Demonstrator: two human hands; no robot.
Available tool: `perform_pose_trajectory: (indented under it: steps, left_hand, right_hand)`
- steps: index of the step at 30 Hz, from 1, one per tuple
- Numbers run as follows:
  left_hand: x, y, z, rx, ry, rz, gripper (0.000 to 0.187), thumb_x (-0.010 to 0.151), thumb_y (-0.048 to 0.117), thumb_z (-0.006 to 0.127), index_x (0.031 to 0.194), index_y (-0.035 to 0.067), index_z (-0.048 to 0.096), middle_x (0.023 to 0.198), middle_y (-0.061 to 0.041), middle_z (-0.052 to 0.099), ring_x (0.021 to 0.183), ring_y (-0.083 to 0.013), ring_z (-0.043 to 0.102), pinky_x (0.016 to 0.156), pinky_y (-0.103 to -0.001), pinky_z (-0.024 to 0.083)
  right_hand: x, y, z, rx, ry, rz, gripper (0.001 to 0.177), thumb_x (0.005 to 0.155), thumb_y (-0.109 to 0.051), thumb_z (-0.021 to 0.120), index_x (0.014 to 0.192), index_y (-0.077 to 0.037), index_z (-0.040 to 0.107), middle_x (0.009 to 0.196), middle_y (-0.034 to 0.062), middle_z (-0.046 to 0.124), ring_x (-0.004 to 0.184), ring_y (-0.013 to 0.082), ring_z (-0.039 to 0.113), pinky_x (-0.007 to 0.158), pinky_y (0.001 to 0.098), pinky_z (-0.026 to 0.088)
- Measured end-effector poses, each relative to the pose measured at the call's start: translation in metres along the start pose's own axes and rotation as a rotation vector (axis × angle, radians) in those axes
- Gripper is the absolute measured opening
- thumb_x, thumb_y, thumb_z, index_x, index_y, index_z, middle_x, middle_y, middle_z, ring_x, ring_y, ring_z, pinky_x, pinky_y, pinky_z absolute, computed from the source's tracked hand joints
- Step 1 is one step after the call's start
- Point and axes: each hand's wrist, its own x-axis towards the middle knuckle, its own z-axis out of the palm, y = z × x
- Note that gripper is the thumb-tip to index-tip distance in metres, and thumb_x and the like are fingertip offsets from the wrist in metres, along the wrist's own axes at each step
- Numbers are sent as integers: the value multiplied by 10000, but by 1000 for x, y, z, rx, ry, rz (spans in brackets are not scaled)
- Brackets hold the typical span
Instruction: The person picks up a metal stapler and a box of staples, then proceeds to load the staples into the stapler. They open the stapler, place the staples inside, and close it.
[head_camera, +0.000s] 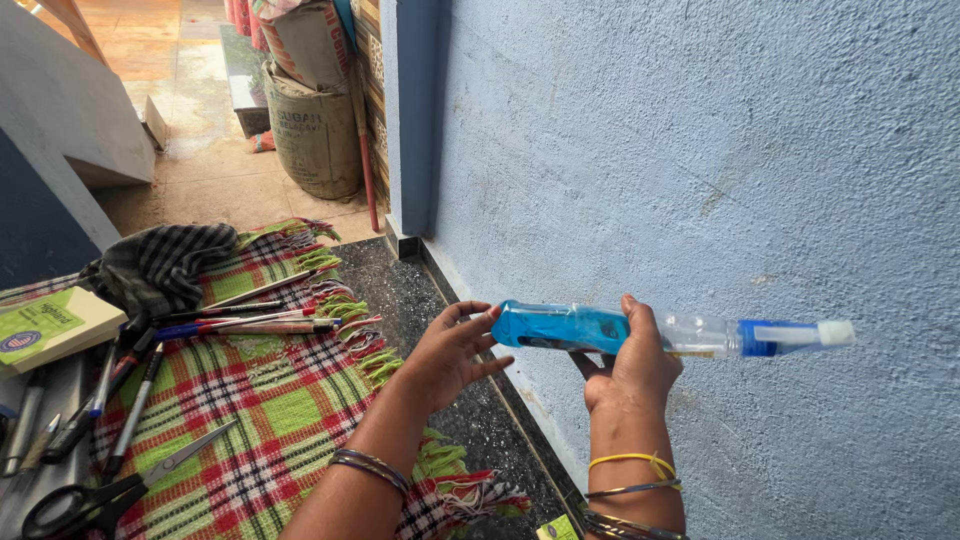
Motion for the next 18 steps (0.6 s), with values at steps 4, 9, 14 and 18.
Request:
perform_pose_trajectory:
  steps: [4, 9, 14, 18]
  left_hand:
    - [-13, 12, 16, -89, -41, -138, 660, 887, 302, 699, 1484, 191, 441, 1328, -125, 483, 1208, -379, 603, 1009, -573, 575]
    - [-20, 15, 16, -61, -231, -5, 676, 824, 202, 780, 1430, 88, 501, 1357, -219, 585, 1179, -362, 664, 976, -488, 618]
    - [-23, 13, 16, -1, -282, 18, 584, 824, 123, 807, 1356, 25, 587, 1330, -203, 595, 1166, -318, 681, 963, -413, 646]
    - [-26, 16, 16, 4, -271, 97, 561, 790, 99, 813, 1311, 32, 617, 1315, -172, 625, 1154, -295, 695, 938, -410, 657]
  right_hand:
    - [1, 2, -4, 74, -28, 152, 472, 832, -318, 662, 1246, -126, 544, 1185, 161, 587, 1089, 385, 628, 915, 698, 527]
    - [10, 0, -7, 172, -39, 261, 430, 860, -301, 590, 1233, -105, 506, 1213, 187, 587, 1103, 420, 611, 986, 756, 439]
    - [19, -1, -10, 220, -83, 203, 373, 823, -199, 583, 1170, -68, 536, 1185, 149, 589, 1094, 365, 613, 1002, 753, 438]
    - [24, 2, -10, 264, -134, 179, 318, 803, -154, 592, 1101, -49, 552, 1084, 117, 607, 1026, 320, 633, 1014, 707, 468]
